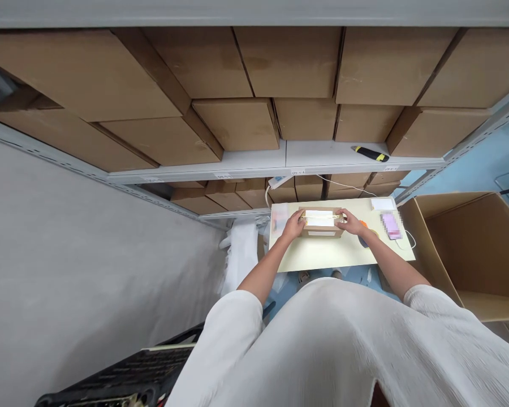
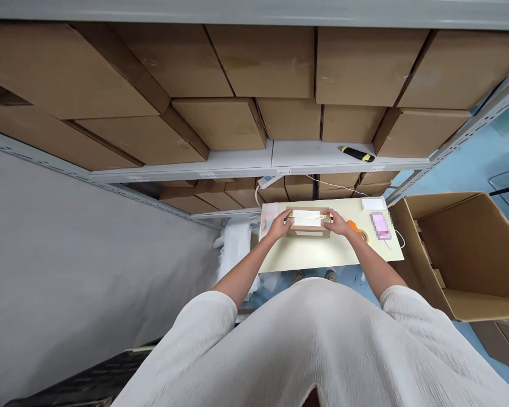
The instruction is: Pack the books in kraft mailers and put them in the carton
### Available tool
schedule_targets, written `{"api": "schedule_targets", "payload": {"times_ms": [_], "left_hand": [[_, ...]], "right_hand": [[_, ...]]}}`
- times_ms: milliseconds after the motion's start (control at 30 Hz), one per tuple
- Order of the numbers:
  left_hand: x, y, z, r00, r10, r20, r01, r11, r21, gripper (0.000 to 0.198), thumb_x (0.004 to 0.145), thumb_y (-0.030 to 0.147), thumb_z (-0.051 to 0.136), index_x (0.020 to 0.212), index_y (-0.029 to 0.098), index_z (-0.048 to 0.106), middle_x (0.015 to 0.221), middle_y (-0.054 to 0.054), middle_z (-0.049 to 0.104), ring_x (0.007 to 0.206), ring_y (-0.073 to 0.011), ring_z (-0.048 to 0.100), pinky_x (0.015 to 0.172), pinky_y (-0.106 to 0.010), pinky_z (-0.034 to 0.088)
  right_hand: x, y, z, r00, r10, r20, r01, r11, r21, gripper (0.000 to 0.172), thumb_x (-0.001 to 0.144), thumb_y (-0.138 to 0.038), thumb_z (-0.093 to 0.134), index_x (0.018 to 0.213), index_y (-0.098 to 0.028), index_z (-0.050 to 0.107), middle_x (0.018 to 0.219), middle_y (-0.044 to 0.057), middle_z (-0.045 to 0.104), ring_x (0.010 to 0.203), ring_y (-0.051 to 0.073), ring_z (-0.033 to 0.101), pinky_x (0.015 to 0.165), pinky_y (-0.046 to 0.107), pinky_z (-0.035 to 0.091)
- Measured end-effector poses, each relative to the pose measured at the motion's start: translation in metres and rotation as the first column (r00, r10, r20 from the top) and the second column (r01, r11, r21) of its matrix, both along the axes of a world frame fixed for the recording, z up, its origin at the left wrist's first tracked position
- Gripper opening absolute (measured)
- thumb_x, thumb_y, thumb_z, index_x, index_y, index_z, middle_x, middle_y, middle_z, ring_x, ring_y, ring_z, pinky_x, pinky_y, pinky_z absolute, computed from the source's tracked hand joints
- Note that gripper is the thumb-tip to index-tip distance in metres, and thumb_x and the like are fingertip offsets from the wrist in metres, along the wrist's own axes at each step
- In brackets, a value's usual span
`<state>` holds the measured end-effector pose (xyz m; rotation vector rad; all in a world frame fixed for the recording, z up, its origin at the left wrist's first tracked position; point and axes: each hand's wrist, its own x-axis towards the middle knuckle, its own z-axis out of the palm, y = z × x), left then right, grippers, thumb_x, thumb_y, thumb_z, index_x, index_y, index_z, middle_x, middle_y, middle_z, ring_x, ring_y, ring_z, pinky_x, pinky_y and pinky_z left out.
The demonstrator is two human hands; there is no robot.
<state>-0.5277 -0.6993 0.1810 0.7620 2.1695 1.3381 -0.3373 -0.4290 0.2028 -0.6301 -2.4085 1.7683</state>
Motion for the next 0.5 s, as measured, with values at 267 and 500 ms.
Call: {"api": "schedule_targets", "payload": {"times_ms": [267, 500], "left_hand": [[0.02, 0.0, -0.013, 0.997, 0.053, 0.053, -0.053, 0.999, -0.005, 0.063, 0.096, 0.029, 0.072, 0.159, 0.025, 0.065, 0.168, -0.011, 0.061, 0.162, -0.0333, 0.051, 0.139, -0.051, 0.034], [0.035, 0.013, -0.022, 0.996, 0.048, 0.072, -0.045, 0.998, -0.04, 0.066, 0.101, 0.031, 0.068, 0.166, 0.025, 0.057, 0.176, -0.01, 0.053, 0.173, -0.032, 0.032, 0.142, -0.051, 0.029]], "right_hand": [[0.001, 0.0, 0.002, 1.0, 0.006, 0.0, -0.006, 0.998, 0.067, 0.046, 0.073, -0.044, 0.084, 0.113, -0.031, 0.068, 0.132, 0.005, 0.07, 0.122, 0.03, 0.062, 0.122, 0.053, 0.048], [0.008, 0.005, 0.001, 0.999, -0.041, 0.002, 0.04, 0.996, 0.08, 0.048, 0.074, -0.044, 0.082, 0.119, -0.031, 0.069, 0.138, 0.007, 0.07, 0.137, 0.034, 0.06, 0.128, 0.055, 0.044]]}}
